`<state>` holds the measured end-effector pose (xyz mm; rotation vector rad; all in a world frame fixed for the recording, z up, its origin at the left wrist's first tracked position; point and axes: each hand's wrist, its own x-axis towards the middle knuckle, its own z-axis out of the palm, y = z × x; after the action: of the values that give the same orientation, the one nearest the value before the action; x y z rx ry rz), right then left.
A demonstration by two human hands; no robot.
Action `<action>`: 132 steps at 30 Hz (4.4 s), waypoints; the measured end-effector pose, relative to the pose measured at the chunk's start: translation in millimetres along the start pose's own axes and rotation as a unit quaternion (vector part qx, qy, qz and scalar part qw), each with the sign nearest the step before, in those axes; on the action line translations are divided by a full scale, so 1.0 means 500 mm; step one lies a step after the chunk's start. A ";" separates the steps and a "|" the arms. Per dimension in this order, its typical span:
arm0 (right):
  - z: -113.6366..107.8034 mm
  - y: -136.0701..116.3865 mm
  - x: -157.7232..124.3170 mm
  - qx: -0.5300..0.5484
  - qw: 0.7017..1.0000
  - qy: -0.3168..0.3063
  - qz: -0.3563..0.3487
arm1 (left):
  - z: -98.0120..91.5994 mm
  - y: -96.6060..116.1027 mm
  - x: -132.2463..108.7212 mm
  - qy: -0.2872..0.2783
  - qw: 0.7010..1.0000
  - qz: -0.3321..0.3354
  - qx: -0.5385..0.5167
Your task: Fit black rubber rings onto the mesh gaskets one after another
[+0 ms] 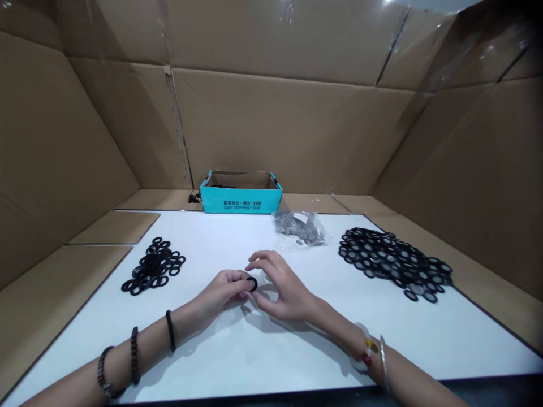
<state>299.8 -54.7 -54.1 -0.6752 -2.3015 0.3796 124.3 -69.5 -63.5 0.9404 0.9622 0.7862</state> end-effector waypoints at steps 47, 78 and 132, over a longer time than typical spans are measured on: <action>0.007 0.005 -0.003 -0.062 0.996 0.064 -0.002 | 0.004 0.003 -0.007 0.014 0.999 0.030 -0.012; -0.002 0.007 0.000 -0.043 0.999 0.008 0.009 | 0.009 0.003 -0.005 0.019 0.999 0.022 0.015; 0.012 0.005 0.000 -0.077 0.997 0.024 0.017 | 0.000 -0.008 0.009 0.036 0.999 0.015 0.000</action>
<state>296.5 -53.2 -59.7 -0.7926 -2.2924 0.1996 126.5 -66.8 -68.6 0.9342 1.0119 0.8503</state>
